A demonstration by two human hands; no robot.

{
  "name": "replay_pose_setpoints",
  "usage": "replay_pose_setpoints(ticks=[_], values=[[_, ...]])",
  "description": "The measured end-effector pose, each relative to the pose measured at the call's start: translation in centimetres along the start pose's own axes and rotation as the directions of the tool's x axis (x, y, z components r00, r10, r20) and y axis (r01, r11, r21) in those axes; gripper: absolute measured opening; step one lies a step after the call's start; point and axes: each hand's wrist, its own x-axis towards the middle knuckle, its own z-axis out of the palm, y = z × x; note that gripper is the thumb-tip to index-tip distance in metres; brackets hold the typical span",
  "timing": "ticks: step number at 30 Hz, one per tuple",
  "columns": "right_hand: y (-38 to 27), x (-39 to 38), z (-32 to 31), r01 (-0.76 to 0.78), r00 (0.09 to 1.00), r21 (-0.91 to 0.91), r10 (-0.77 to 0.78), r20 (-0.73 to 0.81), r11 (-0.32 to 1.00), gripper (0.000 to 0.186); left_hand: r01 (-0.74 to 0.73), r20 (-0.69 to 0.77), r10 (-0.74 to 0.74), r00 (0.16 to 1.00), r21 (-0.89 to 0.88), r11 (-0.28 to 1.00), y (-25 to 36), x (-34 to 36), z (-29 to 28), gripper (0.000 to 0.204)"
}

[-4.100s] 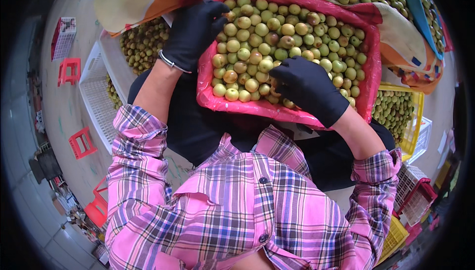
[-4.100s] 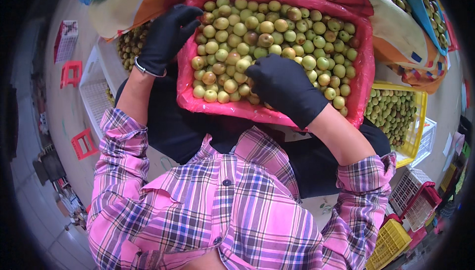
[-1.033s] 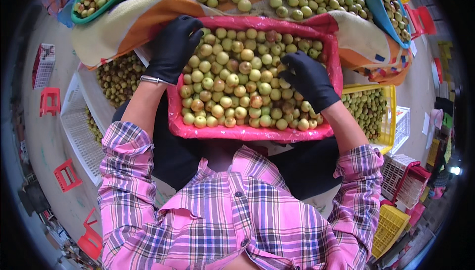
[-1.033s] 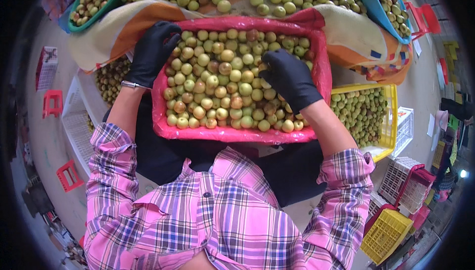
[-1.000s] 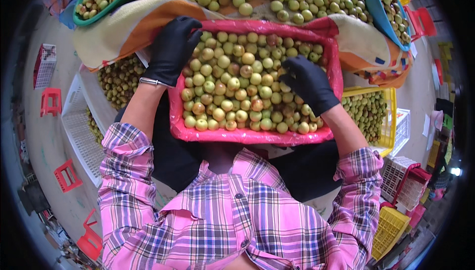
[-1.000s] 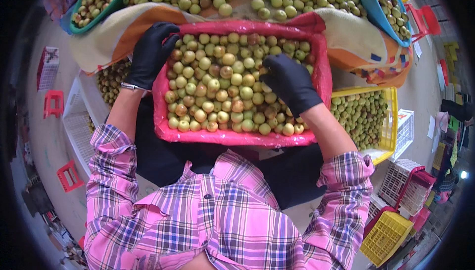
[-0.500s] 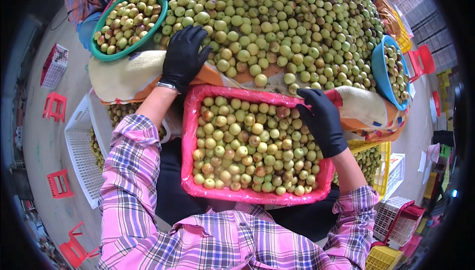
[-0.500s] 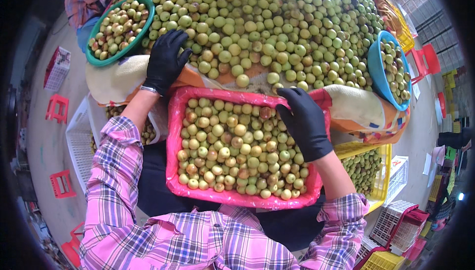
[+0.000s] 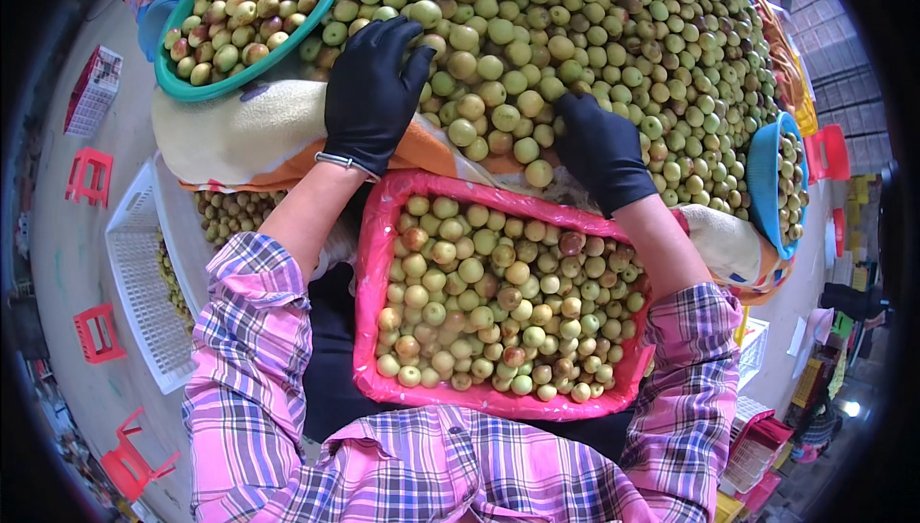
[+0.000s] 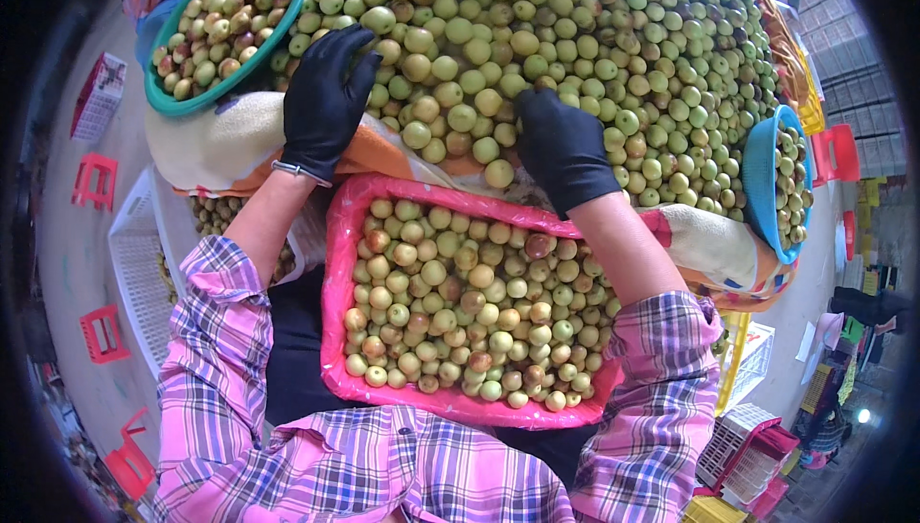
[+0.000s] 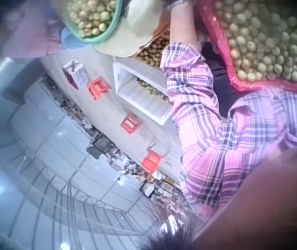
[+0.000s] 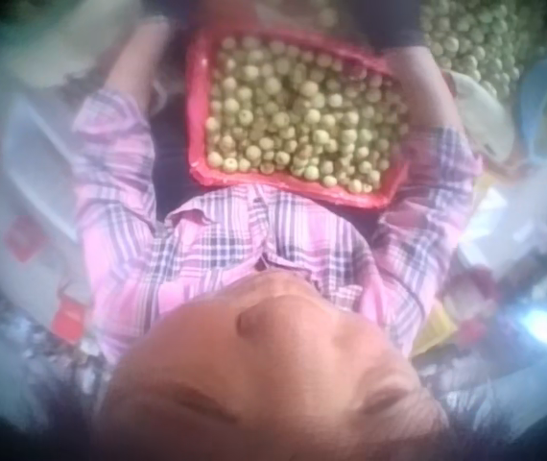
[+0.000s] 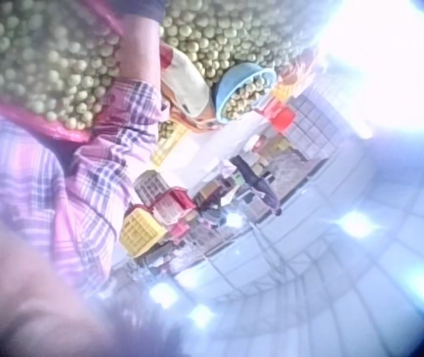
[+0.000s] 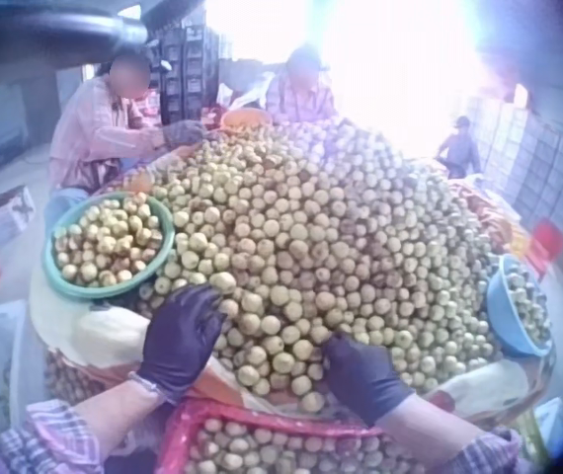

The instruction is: The person sits on the floor and sorts small green fruits from a large pile into a pink tray. They use gloved hands to pick up handfuls of fruit, inspect them, and place them into the tray, occasionally removing individual pieces.

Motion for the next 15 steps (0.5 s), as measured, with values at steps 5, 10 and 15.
replay_pose_setpoints(ticks=[5,10,15], values=[[2.4,-2.4,-3.1,-0.102,0.991,0.391,0.126,-0.038,0.915,0.041,-0.053,-0.031,0.055,0.998,0.044,0.998,0.9,0.0,1.4,0.026],[1.2,-8.8,-6.2,-0.235,0.972,0.324,0.225,0.067,0.916,0.038,-0.026,-0.028,0.029,0.999,0.117,0.993,0.0,-0.5,0.5,0.026],[3.0,-18.1,-6.7,-0.357,0.93,0.173,0.331,0.158,0.918,0.044,-0.134,-0.014,0.136,0.991,0.1,0.986,-0.7,-0.2,1.4,0.028]])
